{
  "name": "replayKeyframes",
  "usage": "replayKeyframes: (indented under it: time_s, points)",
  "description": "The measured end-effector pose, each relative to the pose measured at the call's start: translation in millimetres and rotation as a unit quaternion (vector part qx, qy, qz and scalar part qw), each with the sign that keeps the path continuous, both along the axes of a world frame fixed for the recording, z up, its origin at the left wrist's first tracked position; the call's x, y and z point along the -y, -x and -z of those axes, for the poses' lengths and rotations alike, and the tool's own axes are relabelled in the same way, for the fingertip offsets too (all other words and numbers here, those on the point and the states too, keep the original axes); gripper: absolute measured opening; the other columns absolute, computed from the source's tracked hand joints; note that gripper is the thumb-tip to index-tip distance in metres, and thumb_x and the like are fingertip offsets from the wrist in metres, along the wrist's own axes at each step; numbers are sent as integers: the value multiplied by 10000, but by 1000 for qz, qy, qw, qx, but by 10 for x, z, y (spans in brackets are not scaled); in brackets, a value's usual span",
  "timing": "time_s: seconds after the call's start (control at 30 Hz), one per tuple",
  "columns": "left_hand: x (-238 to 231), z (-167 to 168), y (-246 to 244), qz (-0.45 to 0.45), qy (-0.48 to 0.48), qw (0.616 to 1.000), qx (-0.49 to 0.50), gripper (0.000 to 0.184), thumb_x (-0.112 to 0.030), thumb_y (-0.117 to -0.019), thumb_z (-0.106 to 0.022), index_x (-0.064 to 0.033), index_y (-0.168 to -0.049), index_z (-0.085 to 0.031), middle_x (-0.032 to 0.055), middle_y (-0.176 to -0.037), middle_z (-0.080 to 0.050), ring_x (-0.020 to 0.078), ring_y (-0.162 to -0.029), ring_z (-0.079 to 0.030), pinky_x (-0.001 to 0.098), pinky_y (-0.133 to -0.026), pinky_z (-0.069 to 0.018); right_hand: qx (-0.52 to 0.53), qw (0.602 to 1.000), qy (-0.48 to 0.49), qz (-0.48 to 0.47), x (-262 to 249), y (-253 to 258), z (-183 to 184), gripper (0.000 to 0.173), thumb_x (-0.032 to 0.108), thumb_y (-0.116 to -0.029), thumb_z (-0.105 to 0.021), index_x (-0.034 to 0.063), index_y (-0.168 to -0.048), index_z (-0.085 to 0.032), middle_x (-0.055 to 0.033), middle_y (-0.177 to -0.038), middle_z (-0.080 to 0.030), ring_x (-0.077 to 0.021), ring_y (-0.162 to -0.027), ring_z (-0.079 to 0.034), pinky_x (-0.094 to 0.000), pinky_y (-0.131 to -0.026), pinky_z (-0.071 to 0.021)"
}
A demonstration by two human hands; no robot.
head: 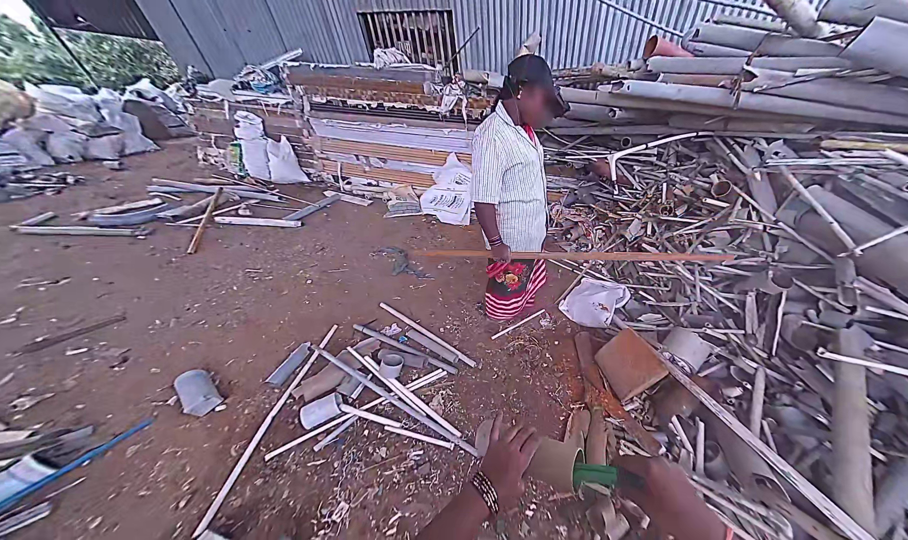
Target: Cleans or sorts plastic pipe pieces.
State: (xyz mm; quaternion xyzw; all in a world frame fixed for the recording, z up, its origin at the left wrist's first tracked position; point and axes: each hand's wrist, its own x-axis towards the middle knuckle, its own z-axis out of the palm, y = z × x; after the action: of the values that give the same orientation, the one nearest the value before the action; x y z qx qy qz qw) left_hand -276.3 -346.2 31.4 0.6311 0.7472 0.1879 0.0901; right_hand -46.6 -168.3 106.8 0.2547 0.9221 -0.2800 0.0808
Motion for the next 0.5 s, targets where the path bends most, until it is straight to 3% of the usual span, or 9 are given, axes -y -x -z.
replayKeyframes:
  time_s: [0.07,0.13,0.23,0.33,0.37,0.43,0.5]
  points:
    - [41,69,-20,3,-100,995,-24,723,-25,-577,-918,-12,-1267,-704,189,-1286,-699,436,-1251,-628,794,-1105,-261,-29,999,-22,30,-15,81,70,320,262,-978,-693,73,-1234,-726,-216,-1079,-745,-437,-1002,-714,-673,-847,-527]
    - [20,31,-57,3,-118,993,-29,718,-23,-569,-918,-30,-1257,-716,180,-1282,-702,432,-1239,-635,786,-1100,-278,-44,999,14,10,73,179,192,330,256,-986,-681,40,-1234,-710,-222,-1065,-743,-427,-993,-715,-653,-861,-533]
    - [-56,-44,-64,0,34,999,8,745,-47,-720,-866,-46,-1418,-606,198,-1454,-587,426,-1414,-482,756,-1183,-115,3,995,76,-69,2,271,118,328,257,-992,-679,27,-1224,-710,-223,-1068,-735,-398,-1010,-706,-637,-912,-520]
    - [-7,117,170,-101,247,961,67,875,-97,-823,-817,-93,-1583,-385,209,-1591,-422,413,-1511,-326,711,-1218,-23,7,998,54,-27,-229,155,116,290,238,-979,-692,40,-1188,-727,-197,-1043,-739,-365,-988,-706,-609,-910,-522]
    - [117,312,307,-166,290,937,101,922,-128,-819,-826,-112,-1603,-340,219,-1587,-419,411,-1501,-342,694,-1228,-54,-3,999,43,14,-281,61,210,291,210,-982,-698,21,-1202,-721,-211,-1056,-739,-378,-1004,-705,-610,-930,-518]
    - [594,804,593,-297,326,883,160,960,-277,-807,-850,-103,-1594,-328,258,-1519,-476,433,-1409,-459,662,-1185,-273,-36,993,14,111,-377,-198,550,299,168,-996,-683,-26,-1224,-699,-265,-1062,-724,-434,-1008,-698,-648,-928,-509]
    - [1359,987,492,-382,239,878,161,903,-417,-797,-836,39,-1477,-456,357,-1316,-595,500,-1202,-614,636,-1003,-498,-50,980,-18,190,-418,-610,1036,355,223,-1027,-647,-69,-1227,-677,-318,-1055,-706,-494,-1006,-683,-696,-913,-484]
